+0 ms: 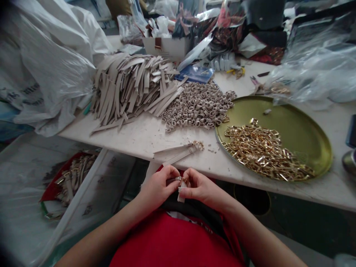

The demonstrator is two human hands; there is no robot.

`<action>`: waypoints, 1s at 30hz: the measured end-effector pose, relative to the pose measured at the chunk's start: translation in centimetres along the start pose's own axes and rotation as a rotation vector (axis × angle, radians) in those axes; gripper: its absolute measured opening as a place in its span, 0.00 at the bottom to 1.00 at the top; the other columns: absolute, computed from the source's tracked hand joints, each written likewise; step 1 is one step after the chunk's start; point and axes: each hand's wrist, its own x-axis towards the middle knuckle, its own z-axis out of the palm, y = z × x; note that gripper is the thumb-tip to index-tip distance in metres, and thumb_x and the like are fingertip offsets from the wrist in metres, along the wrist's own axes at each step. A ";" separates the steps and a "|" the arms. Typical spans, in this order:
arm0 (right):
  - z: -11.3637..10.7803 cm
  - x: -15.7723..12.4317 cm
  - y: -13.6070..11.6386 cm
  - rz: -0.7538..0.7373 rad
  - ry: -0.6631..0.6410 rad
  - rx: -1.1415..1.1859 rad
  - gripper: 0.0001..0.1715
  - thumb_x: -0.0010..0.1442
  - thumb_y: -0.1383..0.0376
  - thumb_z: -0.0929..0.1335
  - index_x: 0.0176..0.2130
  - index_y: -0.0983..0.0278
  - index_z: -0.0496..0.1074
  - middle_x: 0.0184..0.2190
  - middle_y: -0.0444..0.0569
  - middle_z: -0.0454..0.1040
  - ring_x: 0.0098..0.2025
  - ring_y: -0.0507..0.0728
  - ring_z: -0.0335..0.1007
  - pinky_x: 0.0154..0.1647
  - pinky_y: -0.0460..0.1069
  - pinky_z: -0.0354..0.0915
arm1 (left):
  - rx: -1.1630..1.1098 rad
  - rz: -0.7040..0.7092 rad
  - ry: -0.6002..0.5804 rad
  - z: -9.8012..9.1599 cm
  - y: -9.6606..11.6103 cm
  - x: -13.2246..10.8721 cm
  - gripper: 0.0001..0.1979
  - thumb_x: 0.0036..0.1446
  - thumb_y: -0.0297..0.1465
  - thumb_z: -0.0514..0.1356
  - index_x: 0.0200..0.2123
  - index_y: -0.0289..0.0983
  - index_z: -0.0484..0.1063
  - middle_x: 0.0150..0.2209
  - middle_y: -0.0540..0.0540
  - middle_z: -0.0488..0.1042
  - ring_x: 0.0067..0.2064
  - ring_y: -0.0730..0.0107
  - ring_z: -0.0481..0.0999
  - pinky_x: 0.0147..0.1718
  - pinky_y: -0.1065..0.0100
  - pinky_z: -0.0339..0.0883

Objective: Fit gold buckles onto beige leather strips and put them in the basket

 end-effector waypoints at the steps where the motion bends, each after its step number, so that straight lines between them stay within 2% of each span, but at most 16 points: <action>1: 0.1 -0.3 0.1 0.001 -0.004 -0.023 0.23 0.43 0.61 0.76 0.28 0.63 0.59 0.24 0.38 0.62 0.25 0.47 0.56 0.26 0.42 0.54 | -0.026 0.009 -0.018 0.0 0.0 -0.3 0.05 0.53 0.29 0.56 0.35 0.37 0.67 0.34 0.48 0.74 0.37 0.68 0.73 0.36 0.69 0.64; 5: 1.2 -1.6 0.7 -0.006 -0.025 0.000 0.25 0.43 0.61 0.76 0.25 0.63 0.56 0.22 0.37 0.60 0.24 0.47 0.56 0.25 0.43 0.53 | -0.124 0.028 -0.114 0.1 0.0 -1.6 0.06 0.52 0.30 0.57 0.35 0.36 0.69 0.35 0.49 0.75 0.37 0.70 0.73 0.36 0.71 0.64; 9: 3.0 -2.6 1.5 -0.042 0.013 0.190 0.27 0.41 0.59 0.77 0.24 0.63 0.56 0.21 0.37 0.58 0.22 0.46 0.52 0.23 0.42 0.49 | -0.206 -0.008 -0.150 0.2 -0.3 -3.0 0.08 0.50 0.32 0.59 0.34 0.36 0.69 0.31 0.51 0.72 0.32 0.73 0.70 0.29 0.74 0.62; 15: 5.1 -3.4 2.3 -0.036 0.042 0.406 0.23 0.41 0.57 0.76 0.27 0.64 0.63 0.24 0.41 0.63 0.27 0.49 0.58 0.30 0.44 0.57 | -0.462 -0.134 -0.233 0.2 -0.6 -4.8 0.08 0.49 0.33 0.59 0.31 0.35 0.63 0.24 0.54 0.66 0.24 0.79 0.64 0.22 0.76 0.57; 18: 5.2 -3.4 2.9 -0.110 0.103 0.361 0.19 0.44 0.57 0.75 0.27 0.63 0.64 0.25 0.41 0.64 0.27 0.50 0.59 0.31 0.45 0.58 | -0.577 -0.165 -0.290 0.1 -0.9 -5.2 0.08 0.49 0.31 0.58 0.32 0.35 0.62 0.24 0.54 0.67 0.23 0.79 0.65 0.22 0.76 0.57; 23: 4.9 -2.9 4.1 -0.198 0.309 0.136 0.19 0.48 0.54 0.72 0.28 0.62 0.62 0.23 0.40 0.64 0.25 0.50 0.58 0.27 0.46 0.58 | -0.614 -0.131 -0.304 0.2 -1.4 -5.0 0.10 0.50 0.33 0.60 0.33 0.35 0.63 0.26 0.52 0.69 0.25 0.78 0.67 0.25 0.74 0.60; 28: 5.0 -1.6 4.3 -0.191 0.385 0.179 0.19 0.51 0.52 0.70 0.28 0.62 0.60 0.21 0.39 0.61 0.21 0.49 0.57 0.22 0.46 0.57 | -0.705 -0.129 -0.307 0.6 -1.6 -4.4 0.15 0.49 0.39 0.62 0.33 0.34 0.63 0.30 0.48 0.72 0.31 0.73 0.71 0.32 0.70 0.63; 30: 4.8 -1.2 4.1 -0.181 0.402 0.213 0.19 0.50 0.53 0.70 0.32 0.61 0.60 0.21 0.38 0.61 0.21 0.49 0.57 0.21 0.45 0.57 | -0.743 -0.172 -0.312 0.9 -1.7 -4.0 0.18 0.48 0.40 0.63 0.33 0.33 0.63 0.30 0.46 0.72 0.32 0.72 0.72 0.33 0.69 0.64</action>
